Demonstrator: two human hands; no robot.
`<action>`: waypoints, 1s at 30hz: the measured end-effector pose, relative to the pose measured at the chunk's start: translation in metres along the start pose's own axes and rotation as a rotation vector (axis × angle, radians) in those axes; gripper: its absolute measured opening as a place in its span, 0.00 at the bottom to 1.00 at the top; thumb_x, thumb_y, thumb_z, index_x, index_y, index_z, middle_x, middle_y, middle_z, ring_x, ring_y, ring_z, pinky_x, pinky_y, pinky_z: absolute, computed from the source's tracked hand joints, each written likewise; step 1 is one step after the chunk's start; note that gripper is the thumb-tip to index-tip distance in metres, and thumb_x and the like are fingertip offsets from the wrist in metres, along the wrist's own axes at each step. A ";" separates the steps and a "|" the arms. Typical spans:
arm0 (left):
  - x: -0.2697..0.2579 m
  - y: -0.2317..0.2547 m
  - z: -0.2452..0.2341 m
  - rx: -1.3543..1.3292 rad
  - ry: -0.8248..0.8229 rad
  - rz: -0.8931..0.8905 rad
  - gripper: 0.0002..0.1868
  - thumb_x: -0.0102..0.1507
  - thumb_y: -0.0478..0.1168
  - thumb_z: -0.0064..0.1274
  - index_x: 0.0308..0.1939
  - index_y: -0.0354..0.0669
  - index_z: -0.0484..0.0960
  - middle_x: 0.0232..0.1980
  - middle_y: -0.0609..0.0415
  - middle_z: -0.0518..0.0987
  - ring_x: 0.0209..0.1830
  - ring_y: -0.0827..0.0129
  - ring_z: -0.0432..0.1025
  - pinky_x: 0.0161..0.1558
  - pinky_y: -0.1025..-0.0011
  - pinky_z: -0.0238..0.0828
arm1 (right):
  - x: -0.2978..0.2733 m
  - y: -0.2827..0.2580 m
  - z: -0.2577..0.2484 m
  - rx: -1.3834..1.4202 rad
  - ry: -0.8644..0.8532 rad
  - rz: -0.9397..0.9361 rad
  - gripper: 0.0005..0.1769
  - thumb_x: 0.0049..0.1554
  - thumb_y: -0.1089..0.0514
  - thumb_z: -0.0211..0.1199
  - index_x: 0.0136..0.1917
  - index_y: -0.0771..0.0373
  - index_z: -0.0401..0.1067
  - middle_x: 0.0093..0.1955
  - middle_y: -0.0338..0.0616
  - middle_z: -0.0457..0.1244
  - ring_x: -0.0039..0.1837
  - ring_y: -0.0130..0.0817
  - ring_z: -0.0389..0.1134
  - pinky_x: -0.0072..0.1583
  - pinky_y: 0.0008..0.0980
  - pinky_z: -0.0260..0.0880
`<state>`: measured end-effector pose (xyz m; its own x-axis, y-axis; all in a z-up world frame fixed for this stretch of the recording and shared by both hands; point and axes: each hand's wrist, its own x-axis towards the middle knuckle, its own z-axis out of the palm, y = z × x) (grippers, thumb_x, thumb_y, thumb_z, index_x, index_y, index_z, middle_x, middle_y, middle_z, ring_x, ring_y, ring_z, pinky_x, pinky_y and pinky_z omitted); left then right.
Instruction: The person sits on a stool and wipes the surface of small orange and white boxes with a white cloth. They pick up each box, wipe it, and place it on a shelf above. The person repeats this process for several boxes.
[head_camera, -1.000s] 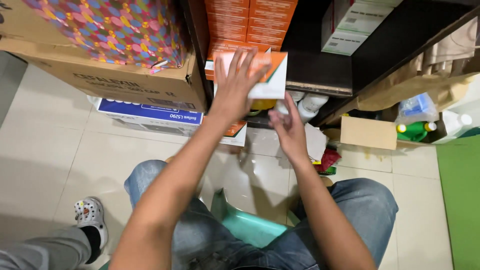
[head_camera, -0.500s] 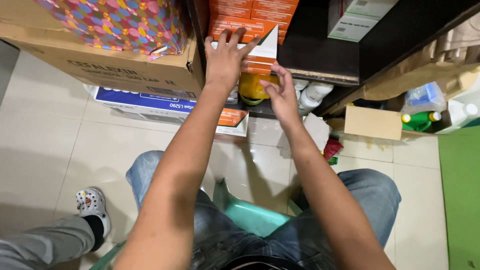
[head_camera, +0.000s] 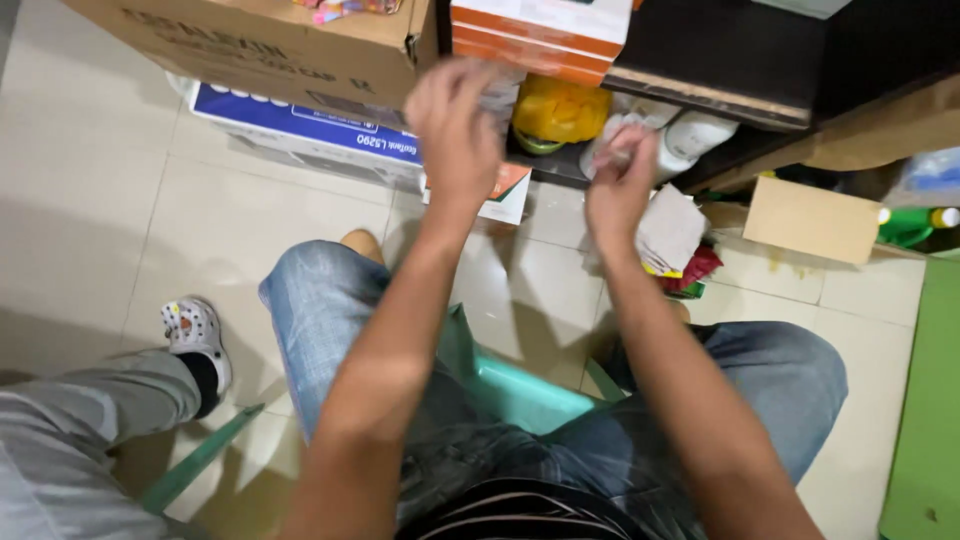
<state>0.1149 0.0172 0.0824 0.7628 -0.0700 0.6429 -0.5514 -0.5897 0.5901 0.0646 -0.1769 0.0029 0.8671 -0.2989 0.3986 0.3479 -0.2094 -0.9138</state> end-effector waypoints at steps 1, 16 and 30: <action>-0.023 -0.009 -0.003 -0.099 0.058 -0.143 0.25 0.49 0.25 0.44 0.49 0.47 0.79 0.54 0.50 0.73 0.57 0.55 0.66 0.64 0.60 0.54 | -0.016 0.016 0.003 0.036 0.016 -0.011 0.24 0.48 0.85 0.45 0.47 0.58 0.57 0.51 0.41 0.58 0.49 0.31 0.60 0.49 0.26 0.64; -0.197 -0.178 0.094 -0.101 -0.261 -1.095 0.36 0.61 0.50 0.61 0.66 0.34 0.66 0.66 0.35 0.67 0.71 0.41 0.63 0.73 0.54 0.57 | -0.095 0.107 0.049 0.170 -0.075 1.015 0.31 0.42 0.69 0.51 0.61 0.62 0.69 0.78 0.53 0.46 0.69 0.42 0.55 0.67 0.32 0.60; -0.127 -0.046 0.046 -0.833 -0.545 -1.281 0.30 0.65 0.46 0.61 0.61 0.28 0.67 0.53 0.41 0.70 0.51 0.56 0.72 0.49 0.53 0.83 | -0.082 0.079 -0.095 -0.281 0.037 0.352 0.27 0.51 0.76 0.58 0.62 0.61 0.61 0.57 0.48 0.62 0.54 0.40 0.64 0.56 0.35 0.67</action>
<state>0.0589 0.0159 -0.0486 0.7644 -0.2705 -0.5852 0.6239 0.0811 0.7773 -0.0126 -0.2572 -0.0941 0.9002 -0.4291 0.0740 -0.0809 -0.3319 -0.9398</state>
